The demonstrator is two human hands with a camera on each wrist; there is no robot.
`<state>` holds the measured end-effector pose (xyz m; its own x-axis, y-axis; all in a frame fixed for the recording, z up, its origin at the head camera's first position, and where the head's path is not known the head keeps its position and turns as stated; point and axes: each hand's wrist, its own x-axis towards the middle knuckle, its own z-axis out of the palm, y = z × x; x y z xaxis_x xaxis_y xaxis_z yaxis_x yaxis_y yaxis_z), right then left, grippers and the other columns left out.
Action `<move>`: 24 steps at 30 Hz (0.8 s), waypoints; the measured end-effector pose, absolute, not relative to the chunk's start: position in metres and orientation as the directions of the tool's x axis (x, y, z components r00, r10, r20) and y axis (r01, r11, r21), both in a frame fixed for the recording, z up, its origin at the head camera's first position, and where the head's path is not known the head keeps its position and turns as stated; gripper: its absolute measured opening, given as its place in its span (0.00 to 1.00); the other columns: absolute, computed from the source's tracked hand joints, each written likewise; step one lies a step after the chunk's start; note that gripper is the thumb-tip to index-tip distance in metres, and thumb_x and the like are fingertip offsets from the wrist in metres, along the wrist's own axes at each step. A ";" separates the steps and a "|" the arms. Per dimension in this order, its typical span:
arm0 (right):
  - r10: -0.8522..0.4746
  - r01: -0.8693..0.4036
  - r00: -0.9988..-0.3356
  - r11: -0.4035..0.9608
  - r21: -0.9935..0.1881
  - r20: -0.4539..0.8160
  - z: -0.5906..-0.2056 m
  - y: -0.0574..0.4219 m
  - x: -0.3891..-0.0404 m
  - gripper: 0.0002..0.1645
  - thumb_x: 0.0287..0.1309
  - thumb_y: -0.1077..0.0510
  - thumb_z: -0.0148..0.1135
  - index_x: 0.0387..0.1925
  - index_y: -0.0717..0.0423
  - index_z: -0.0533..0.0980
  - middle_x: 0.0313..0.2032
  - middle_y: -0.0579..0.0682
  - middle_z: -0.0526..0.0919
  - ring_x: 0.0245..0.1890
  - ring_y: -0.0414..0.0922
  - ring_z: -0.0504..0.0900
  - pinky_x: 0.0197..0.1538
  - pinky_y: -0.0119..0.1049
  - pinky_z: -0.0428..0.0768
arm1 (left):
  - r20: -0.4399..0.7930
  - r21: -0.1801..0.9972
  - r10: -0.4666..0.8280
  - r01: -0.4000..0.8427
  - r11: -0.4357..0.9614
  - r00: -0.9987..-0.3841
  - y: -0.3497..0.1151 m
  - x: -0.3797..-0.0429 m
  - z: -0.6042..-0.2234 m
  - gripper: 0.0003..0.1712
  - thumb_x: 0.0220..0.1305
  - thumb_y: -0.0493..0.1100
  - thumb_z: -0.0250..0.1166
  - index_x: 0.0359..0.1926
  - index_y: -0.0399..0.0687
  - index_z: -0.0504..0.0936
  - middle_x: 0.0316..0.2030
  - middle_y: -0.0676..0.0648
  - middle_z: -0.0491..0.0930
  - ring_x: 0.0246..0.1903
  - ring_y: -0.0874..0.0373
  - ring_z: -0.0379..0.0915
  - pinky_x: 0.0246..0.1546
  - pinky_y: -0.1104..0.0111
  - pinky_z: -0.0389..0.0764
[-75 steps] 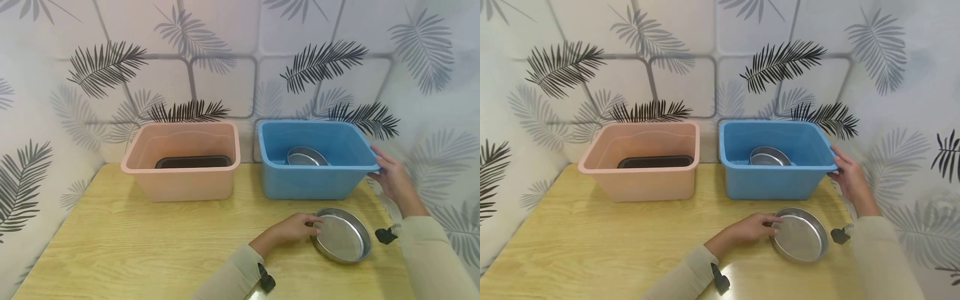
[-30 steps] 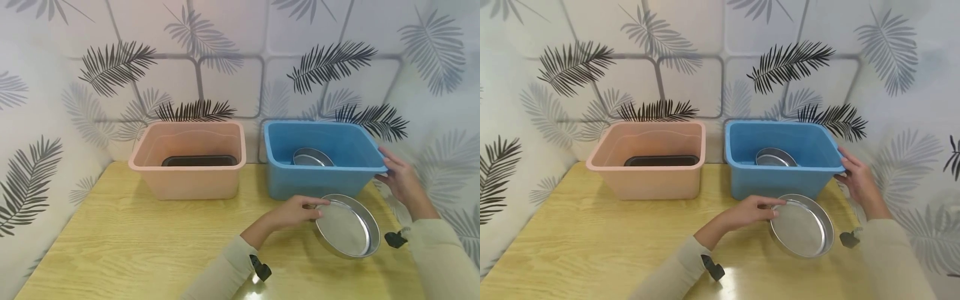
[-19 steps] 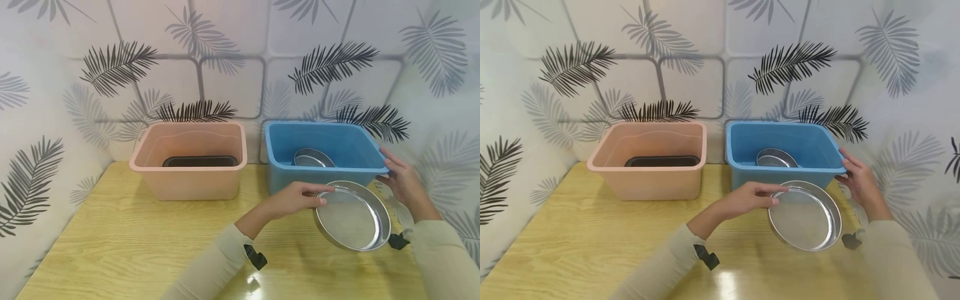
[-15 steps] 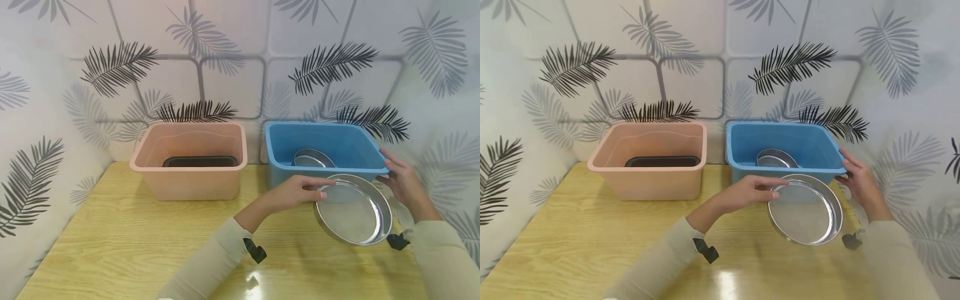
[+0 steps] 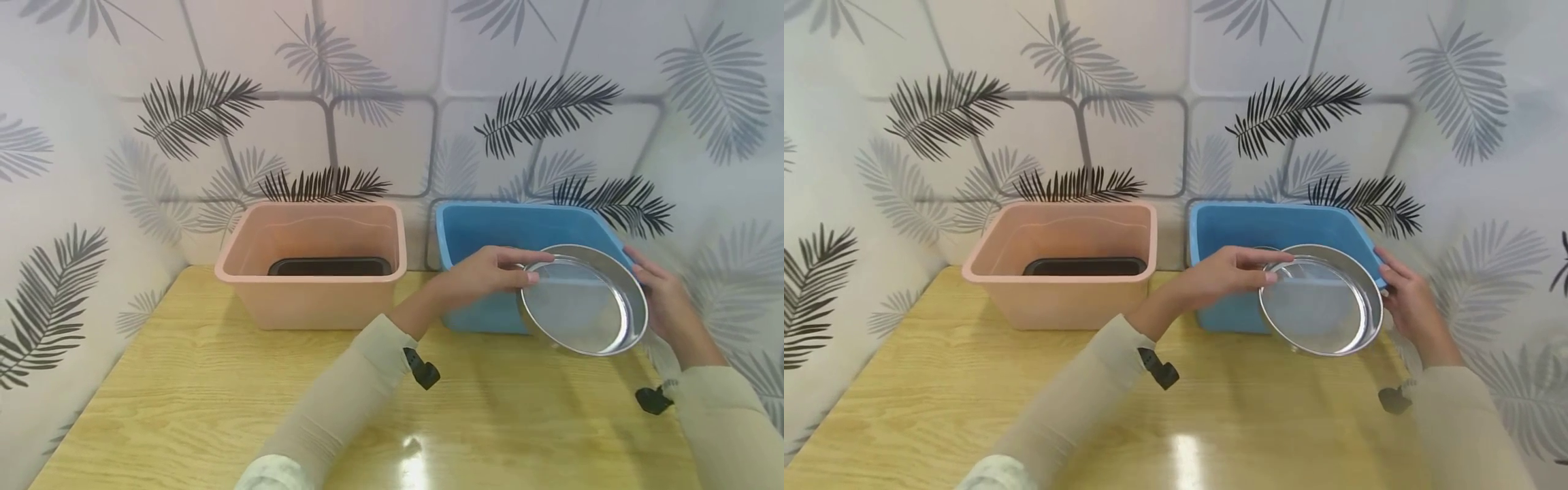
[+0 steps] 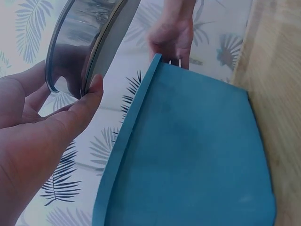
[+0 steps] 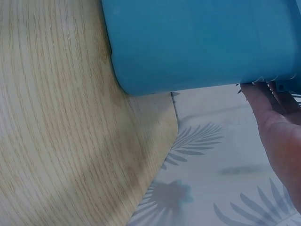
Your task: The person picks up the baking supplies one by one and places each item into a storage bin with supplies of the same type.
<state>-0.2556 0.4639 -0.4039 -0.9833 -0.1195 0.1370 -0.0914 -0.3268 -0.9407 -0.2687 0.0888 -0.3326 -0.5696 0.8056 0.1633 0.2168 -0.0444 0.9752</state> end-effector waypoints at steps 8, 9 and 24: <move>-0.107 -0.105 -0.983 -0.331 -0.938 0.148 -0.406 0.465 -0.256 0.27 0.78 0.64 0.43 0.73 0.47 0.65 0.58 0.34 0.82 0.51 0.30 0.83 0.51 0.25 0.82 | 0.148 0.984 0.780 0.173 -0.052 -0.608 0.091 -0.288 -0.321 0.25 0.72 0.41 0.63 0.69 0.52 0.76 0.63 0.45 0.79 0.54 0.61 0.79 0.56 0.72 0.79; -0.106 -0.098 -0.985 -0.311 -0.945 0.137 -0.406 0.466 -0.256 0.28 0.78 0.63 0.44 0.75 0.47 0.61 0.63 0.34 0.78 0.51 0.29 0.82 0.50 0.25 0.82 | 0.152 0.982 0.776 0.184 -0.047 -0.613 0.092 -0.291 -0.320 0.26 0.72 0.41 0.63 0.69 0.52 0.76 0.63 0.45 0.78 0.53 0.61 0.79 0.56 0.72 0.80; -0.140 -0.106 -0.979 -0.276 -0.955 0.149 -0.400 0.465 -0.251 0.35 0.79 0.61 0.42 0.79 0.53 0.44 0.72 0.38 0.64 0.52 0.28 0.81 0.48 0.29 0.84 | 0.147 0.978 0.732 0.209 -0.006 -0.665 0.098 -0.341 -0.312 0.27 0.74 0.40 0.60 0.72 0.50 0.71 0.73 0.51 0.65 0.64 0.56 0.73 0.63 0.65 0.76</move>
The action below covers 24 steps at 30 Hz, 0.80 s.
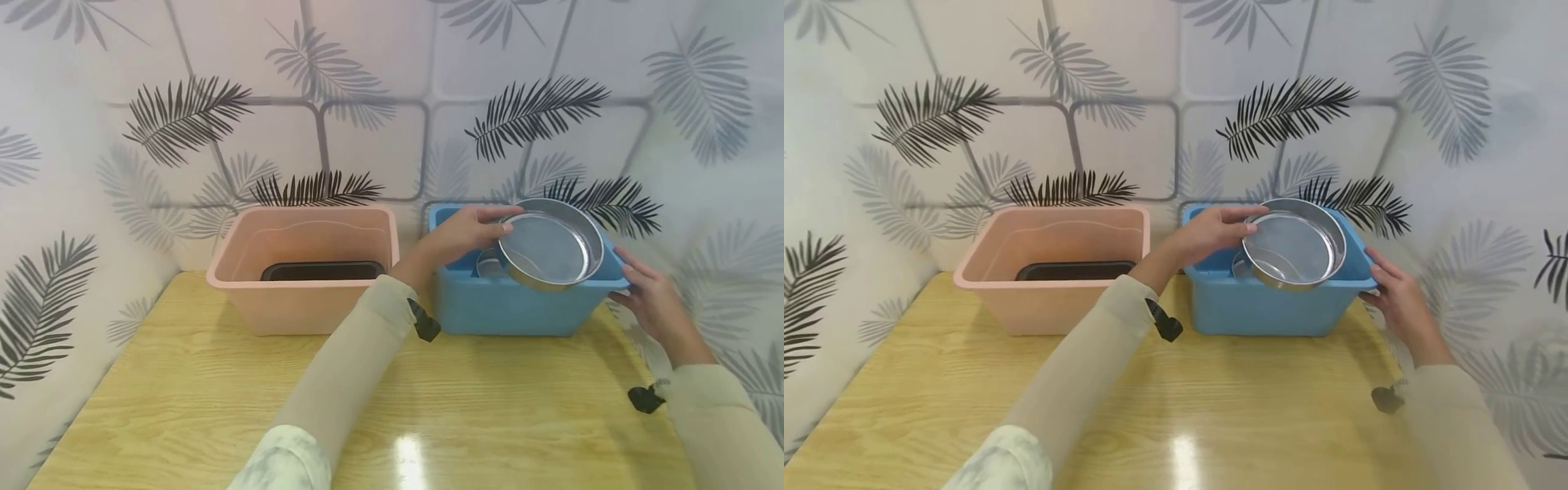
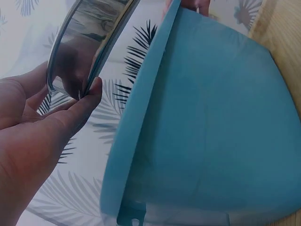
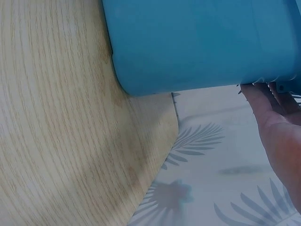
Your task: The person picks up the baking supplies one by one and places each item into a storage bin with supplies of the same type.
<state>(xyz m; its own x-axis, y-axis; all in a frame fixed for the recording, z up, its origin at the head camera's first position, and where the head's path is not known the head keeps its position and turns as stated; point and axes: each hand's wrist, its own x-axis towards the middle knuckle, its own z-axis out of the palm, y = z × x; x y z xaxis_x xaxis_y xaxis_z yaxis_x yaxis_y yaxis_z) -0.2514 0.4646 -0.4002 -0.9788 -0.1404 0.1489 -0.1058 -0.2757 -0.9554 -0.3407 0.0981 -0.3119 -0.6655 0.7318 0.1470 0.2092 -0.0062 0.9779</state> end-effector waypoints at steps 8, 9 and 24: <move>-0.113 -0.074 -0.989 -0.201 -0.977 0.098 -0.400 0.464 -0.252 0.38 0.79 0.56 0.44 0.80 0.50 0.41 0.80 0.51 0.32 0.75 0.39 0.55 0.50 0.25 0.82 | 0.099 0.987 0.697 0.161 0.024 -0.710 0.106 -0.365 -0.322 0.27 0.75 0.38 0.58 0.72 0.46 0.70 0.76 0.50 0.62 0.68 0.56 0.67 0.66 0.61 0.73; -0.107 -0.071 -0.990 -0.188 -0.980 0.092 -0.400 0.464 -0.252 0.38 0.79 0.56 0.44 0.80 0.49 0.41 0.80 0.51 0.32 0.77 0.43 0.46 0.50 0.25 0.82 | 0.096 0.987 0.691 0.157 0.025 -0.716 0.108 -0.368 -0.324 0.27 0.75 0.38 0.58 0.72 0.45 0.70 0.76 0.49 0.62 0.68 0.56 0.67 0.67 0.61 0.73; -0.081 -0.051 -0.994 -0.185 -0.981 0.067 -0.399 0.462 -0.252 0.38 0.79 0.55 0.44 0.80 0.48 0.41 0.79 0.53 0.29 0.78 0.50 0.33 0.48 0.24 0.82 | -0.003 0.982 0.714 0.133 0.134 -0.700 0.116 -0.392 -0.339 0.28 0.75 0.35 0.57 0.73 0.44 0.68 0.76 0.47 0.61 0.73 0.54 0.60 0.71 0.58 0.68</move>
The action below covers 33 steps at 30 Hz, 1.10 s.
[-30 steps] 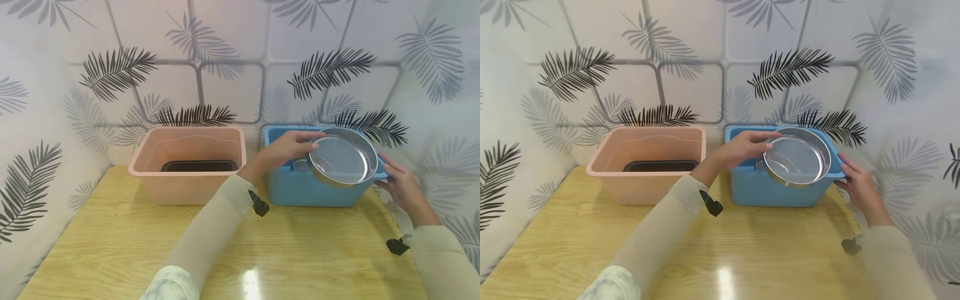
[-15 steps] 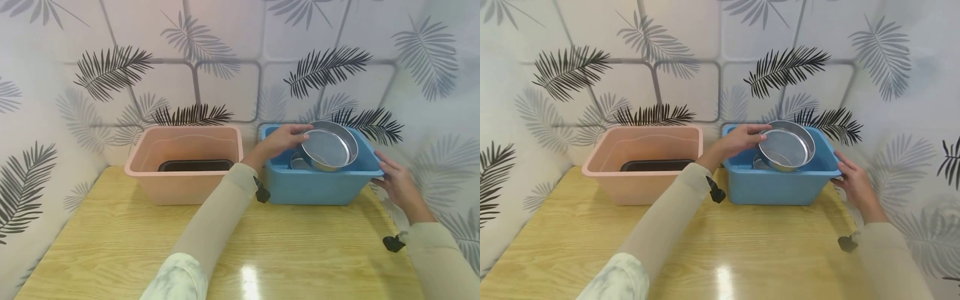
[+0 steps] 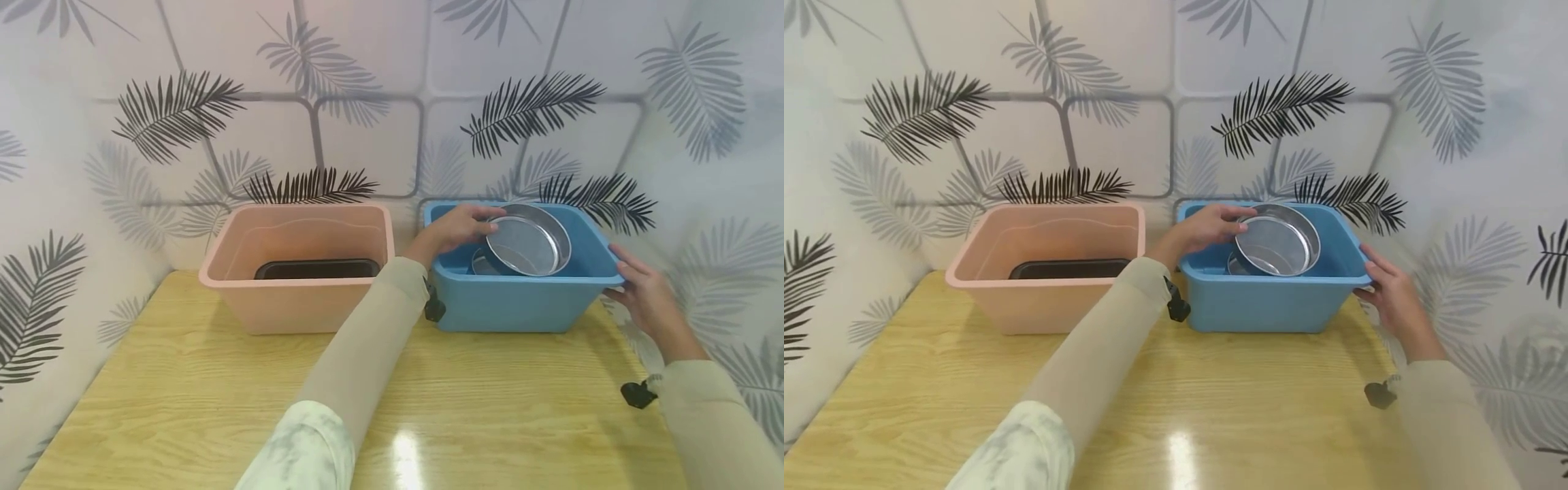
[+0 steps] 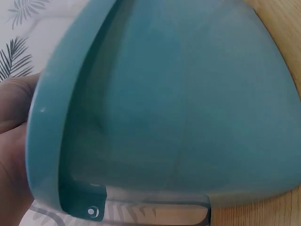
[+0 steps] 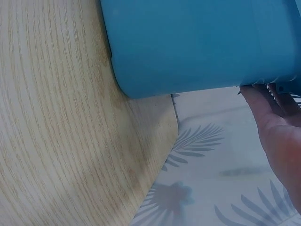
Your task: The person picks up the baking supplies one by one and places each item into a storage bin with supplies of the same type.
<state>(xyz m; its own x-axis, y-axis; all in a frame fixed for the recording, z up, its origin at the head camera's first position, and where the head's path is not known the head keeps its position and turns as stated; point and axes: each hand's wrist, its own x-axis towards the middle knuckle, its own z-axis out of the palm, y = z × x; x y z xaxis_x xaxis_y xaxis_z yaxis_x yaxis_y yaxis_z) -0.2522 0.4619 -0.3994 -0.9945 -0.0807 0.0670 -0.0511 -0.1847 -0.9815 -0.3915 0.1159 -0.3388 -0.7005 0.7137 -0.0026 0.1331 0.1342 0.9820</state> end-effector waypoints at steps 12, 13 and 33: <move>-0.090 -0.058 -0.993 -0.144 -0.988 0.071 -0.399 0.458 -0.250 0.38 0.79 0.54 0.44 0.80 0.51 0.40 0.80 0.55 0.31 0.79 0.51 0.35 0.49 0.24 0.81 | -0.024 0.898 0.718 0.300 0.321 -0.695 0.121 -0.399 -0.351 0.27 0.73 0.34 0.59 0.71 0.44 0.72 0.73 0.48 0.67 0.75 0.55 0.55 0.73 0.66 0.63; -0.085 -0.056 -0.994 -0.138 -0.989 0.068 -0.399 0.458 -0.250 0.38 0.79 0.53 0.44 0.80 0.50 0.41 0.80 0.54 0.32 0.79 0.50 0.36 0.49 0.24 0.81 | -0.031 0.885 0.718 0.314 0.343 -0.696 0.122 -0.399 -0.353 0.27 0.72 0.34 0.59 0.70 0.45 0.73 0.73 0.48 0.67 0.75 0.55 0.56 0.73 0.66 0.63; -0.087 -0.047 -0.995 -0.115 -0.992 0.057 -0.397 0.453 -0.263 0.38 0.78 0.53 0.46 0.80 0.50 0.44 0.80 0.54 0.35 0.68 0.33 0.68 0.46 0.25 0.83 | -0.026 0.723 0.678 0.454 0.520 -0.734 0.122 -0.399 -0.358 0.26 0.73 0.30 0.55 0.70 0.42 0.72 0.70 0.44 0.71 0.60 0.46 0.74 0.55 0.66 0.77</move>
